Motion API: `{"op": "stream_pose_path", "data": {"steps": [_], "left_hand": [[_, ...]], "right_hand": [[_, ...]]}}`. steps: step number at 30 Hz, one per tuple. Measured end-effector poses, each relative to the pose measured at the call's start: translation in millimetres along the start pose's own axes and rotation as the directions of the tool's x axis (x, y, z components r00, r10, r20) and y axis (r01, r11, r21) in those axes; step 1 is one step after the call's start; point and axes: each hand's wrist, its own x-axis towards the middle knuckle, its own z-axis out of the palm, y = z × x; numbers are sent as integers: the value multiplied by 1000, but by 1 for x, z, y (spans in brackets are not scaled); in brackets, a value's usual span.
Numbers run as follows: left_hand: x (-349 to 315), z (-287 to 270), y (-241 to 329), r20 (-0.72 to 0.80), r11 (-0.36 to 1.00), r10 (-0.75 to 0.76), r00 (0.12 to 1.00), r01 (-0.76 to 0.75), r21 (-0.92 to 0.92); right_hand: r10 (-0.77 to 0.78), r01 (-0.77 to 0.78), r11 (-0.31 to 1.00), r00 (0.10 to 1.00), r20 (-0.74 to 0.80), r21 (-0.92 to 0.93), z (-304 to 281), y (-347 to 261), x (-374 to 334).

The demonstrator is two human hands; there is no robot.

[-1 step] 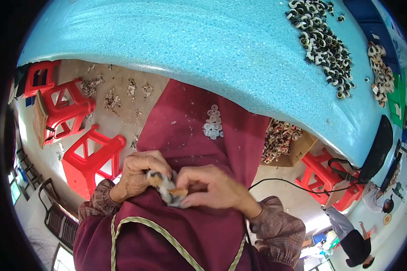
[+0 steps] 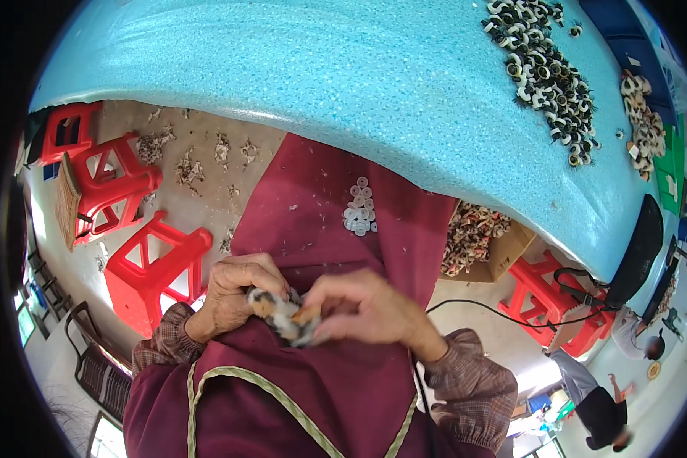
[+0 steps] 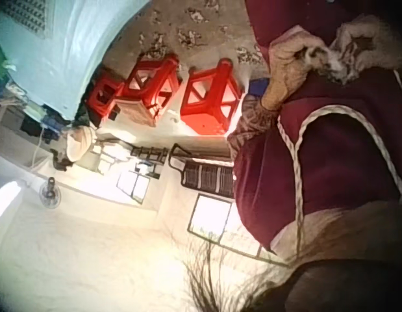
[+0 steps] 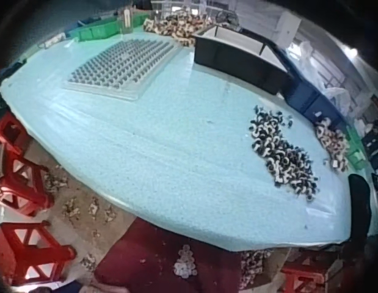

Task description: The recorder is assembling small leopard-print stuffed toy heads by attaching plastic eyes and securing them with back pieces.

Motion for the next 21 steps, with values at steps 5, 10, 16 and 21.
{"op": "stream_pose_path", "data": {"steps": [5,10,16,21], "left_hand": [[4,10,2,23,997,69,997,-70,16],[5,12,0,49,985,136,989,-141,97],[5,12,-8,17,958,250,968,-250,143],[4,13,-5,-8,927,338,941,-332,178]], "right_hand": [[-231,-138,805,822,-520,-576,-58,28,30],[-532,-367,204,737,-417,-908,-86,41,62],[-312,-373,216,849,-426,-902,-95,46,68],[-422,-306,252,819,-388,-918,-93,41,62]]}}
